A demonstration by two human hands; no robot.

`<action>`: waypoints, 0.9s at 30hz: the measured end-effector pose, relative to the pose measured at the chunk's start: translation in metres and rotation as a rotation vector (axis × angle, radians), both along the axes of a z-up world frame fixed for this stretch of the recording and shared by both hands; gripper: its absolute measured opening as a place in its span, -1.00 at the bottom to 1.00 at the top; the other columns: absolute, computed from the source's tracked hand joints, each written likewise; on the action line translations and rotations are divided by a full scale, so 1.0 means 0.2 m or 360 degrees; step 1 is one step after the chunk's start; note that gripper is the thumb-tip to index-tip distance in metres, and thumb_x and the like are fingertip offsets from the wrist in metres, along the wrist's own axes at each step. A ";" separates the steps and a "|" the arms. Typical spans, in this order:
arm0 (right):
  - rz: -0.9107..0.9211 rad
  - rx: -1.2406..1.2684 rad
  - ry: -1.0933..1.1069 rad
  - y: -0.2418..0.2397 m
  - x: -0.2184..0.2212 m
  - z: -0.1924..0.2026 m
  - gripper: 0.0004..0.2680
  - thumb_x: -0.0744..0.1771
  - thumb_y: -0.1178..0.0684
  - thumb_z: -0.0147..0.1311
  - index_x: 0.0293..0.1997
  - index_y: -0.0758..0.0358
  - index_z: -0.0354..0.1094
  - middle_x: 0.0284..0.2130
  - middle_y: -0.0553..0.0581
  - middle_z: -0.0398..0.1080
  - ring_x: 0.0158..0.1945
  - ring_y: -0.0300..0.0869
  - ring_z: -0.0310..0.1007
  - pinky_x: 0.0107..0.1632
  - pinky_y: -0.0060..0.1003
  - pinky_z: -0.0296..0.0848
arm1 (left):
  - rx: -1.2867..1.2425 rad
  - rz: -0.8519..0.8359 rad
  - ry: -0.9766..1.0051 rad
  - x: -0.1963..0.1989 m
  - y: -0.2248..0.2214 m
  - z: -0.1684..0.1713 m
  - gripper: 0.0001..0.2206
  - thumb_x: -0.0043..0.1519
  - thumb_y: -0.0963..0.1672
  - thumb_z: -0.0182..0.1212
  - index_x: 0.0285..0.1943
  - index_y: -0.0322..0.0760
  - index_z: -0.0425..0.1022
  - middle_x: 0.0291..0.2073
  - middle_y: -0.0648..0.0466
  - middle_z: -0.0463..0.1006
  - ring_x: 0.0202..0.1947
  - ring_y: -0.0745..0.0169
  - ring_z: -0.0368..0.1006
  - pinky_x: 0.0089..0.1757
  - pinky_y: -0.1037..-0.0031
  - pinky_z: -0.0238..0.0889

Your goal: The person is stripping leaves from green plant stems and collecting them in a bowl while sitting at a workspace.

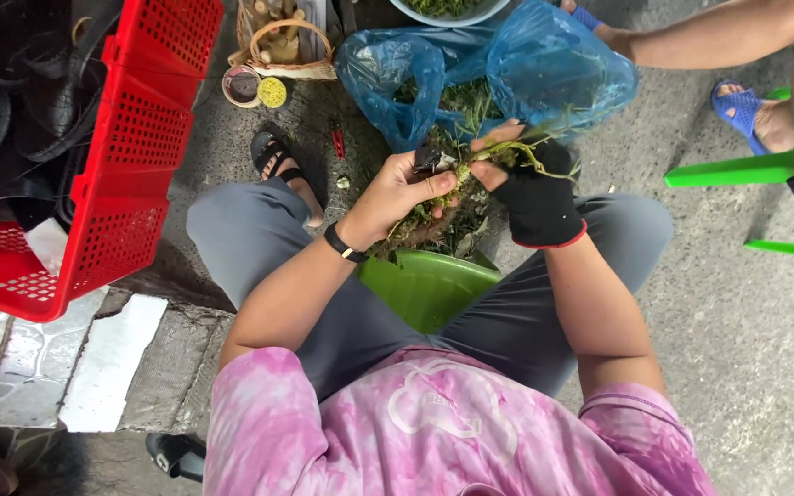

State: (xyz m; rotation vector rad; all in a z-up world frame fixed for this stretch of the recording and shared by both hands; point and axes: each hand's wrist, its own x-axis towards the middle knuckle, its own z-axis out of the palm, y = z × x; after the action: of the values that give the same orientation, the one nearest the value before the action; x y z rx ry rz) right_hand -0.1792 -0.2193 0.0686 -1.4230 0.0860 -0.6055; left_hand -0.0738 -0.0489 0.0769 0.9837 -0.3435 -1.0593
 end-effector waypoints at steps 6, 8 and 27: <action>-0.0039 -0.0054 0.0398 -0.01 0.02 0.01 -0.79 0.19 0.32 0.33 -0.21 0.48 0.40 -0.31 0.42 0.45 -0.27 0.08 0.52 -0.27 -0.27 0.54 | 0.0014 0.0065 -0.0001 -0.01 0.00 0.03 -0.89 0.15 -0.21 0.30 -0.22 -0.42 0.52 -0.38 -0.09 0.58 -0.37 0.27 0.50 -0.46 0.47 0.50; -0.0211 0.0144 0.0460 -0.02 0.00 -0.02 -0.80 0.18 0.34 0.33 -0.25 0.59 0.36 -0.40 0.46 0.42 -0.46 0.04 0.51 -0.45 -0.34 0.54 | 0.0009 0.0183 -0.0145 -0.01 -0.01 0.01 -0.88 0.13 -0.22 0.33 -0.24 -0.42 0.51 -0.42 -0.14 0.58 -0.33 0.25 0.52 -0.43 0.48 0.52; 0.0343 0.0403 0.0619 -0.10 -0.06 -0.01 -0.78 0.29 0.18 0.12 -0.06 0.56 0.30 -0.27 0.44 0.42 -0.33 0.01 0.52 -0.37 -0.25 0.60 | -0.0078 0.0522 -0.0994 -0.03 -0.01 -0.04 -0.81 0.09 -0.20 0.39 -0.18 -0.41 0.54 -0.40 -0.13 0.60 -0.25 0.12 0.53 -0.25 0.36 0.38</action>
State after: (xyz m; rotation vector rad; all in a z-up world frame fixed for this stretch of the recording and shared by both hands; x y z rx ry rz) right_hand -0.1921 -0.2401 0.0662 -1.2657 0.3025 -0.1286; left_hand -0.0793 -0.0504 0.0699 1.2658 -0.6859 -0.4258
